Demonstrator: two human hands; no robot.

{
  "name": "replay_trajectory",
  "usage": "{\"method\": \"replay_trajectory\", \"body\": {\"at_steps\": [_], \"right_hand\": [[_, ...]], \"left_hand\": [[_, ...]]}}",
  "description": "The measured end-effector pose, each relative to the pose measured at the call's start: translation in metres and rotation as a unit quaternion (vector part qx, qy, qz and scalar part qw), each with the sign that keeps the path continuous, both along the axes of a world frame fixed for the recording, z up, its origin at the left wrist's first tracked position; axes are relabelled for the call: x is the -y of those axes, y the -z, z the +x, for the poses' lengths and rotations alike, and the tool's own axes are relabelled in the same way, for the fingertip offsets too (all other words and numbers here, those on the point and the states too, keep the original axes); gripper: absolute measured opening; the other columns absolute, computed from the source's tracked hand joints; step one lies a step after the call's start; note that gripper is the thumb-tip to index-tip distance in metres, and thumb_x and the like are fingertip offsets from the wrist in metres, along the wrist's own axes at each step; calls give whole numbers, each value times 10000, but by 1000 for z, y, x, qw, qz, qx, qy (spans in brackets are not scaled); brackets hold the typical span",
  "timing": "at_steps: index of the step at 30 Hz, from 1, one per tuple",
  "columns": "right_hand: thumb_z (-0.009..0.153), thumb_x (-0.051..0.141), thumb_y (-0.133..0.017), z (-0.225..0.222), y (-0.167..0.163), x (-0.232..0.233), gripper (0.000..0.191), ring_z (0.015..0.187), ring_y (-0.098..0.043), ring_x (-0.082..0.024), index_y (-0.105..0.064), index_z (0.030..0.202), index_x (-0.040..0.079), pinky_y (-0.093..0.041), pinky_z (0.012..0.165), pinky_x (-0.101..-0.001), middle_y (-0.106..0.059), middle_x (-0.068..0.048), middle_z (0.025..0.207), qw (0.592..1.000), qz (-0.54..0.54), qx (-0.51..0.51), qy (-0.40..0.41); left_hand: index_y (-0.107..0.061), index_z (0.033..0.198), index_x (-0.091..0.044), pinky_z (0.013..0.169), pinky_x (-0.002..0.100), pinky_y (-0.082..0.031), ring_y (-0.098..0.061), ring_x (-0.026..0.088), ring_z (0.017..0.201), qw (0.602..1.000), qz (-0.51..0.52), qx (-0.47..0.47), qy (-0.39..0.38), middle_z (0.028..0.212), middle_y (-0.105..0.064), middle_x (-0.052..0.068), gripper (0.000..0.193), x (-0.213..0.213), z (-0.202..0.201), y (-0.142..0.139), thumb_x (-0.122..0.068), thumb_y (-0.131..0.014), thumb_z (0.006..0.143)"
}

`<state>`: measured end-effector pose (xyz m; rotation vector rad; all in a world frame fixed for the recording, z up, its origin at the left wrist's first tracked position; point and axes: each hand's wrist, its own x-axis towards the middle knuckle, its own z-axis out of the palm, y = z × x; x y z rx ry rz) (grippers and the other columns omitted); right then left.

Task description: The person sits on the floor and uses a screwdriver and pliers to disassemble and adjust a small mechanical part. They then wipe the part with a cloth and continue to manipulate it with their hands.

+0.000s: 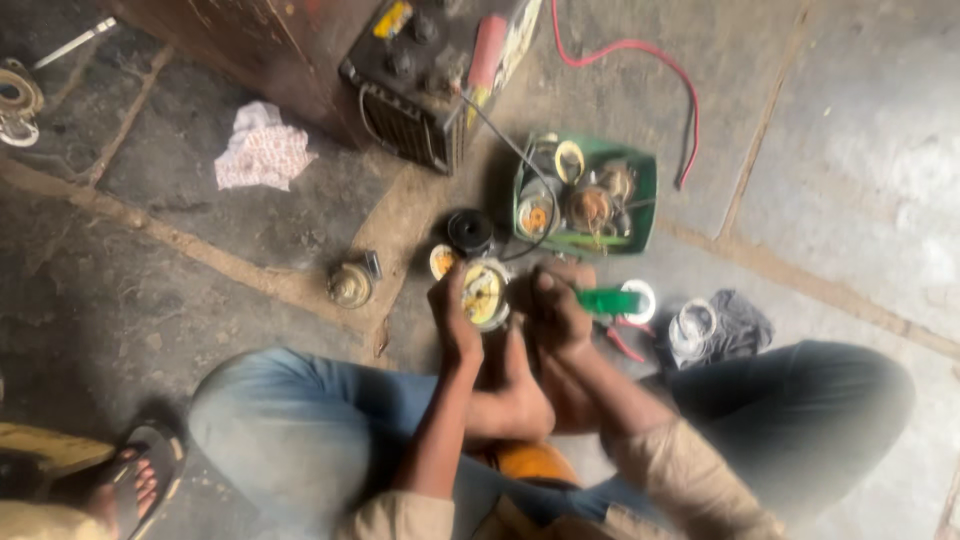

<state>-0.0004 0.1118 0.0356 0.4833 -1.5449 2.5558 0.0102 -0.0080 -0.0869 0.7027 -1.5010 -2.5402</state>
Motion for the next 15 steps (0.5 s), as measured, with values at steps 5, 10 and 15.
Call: {"method": "replay_trajectory", "body": {"at_steps": [5,10,15], "right_hand": [[1021,304,-578,-4,0,1,421,569,-473,-166,-496,698,46,-351,548,-319,-504,-55,626,973,187,-133,-7],[961,347,-690,-7,12,2,476,532,-442,-174,-478,674,32,-320,497,-335,-480,-43,610,999,30,29,17],[1179,289,-559,-17,4,0,417,819,-549,-365,-598,976,-73,-447,701,-438,-571,-215,934,896,321,-268,151]], "left_hand": [[-646,1288,59,1023,365,-505,-626,269,1174,990,-142,6,-9,1257,-660,192,328,-2,11,11,-148,-471,1105],[-610,1363,2,1068,330,-474,-579,227,1235,967,-246,-64,-30,1325,-577,146,355,-3,4,26,-108,-481,1052],[-649,1310,22,1066,335,-488,-611,221,1219,998,-12,-61,-32,1339,-616,137,355,3,-6,20,-166,-454,1081]]}}
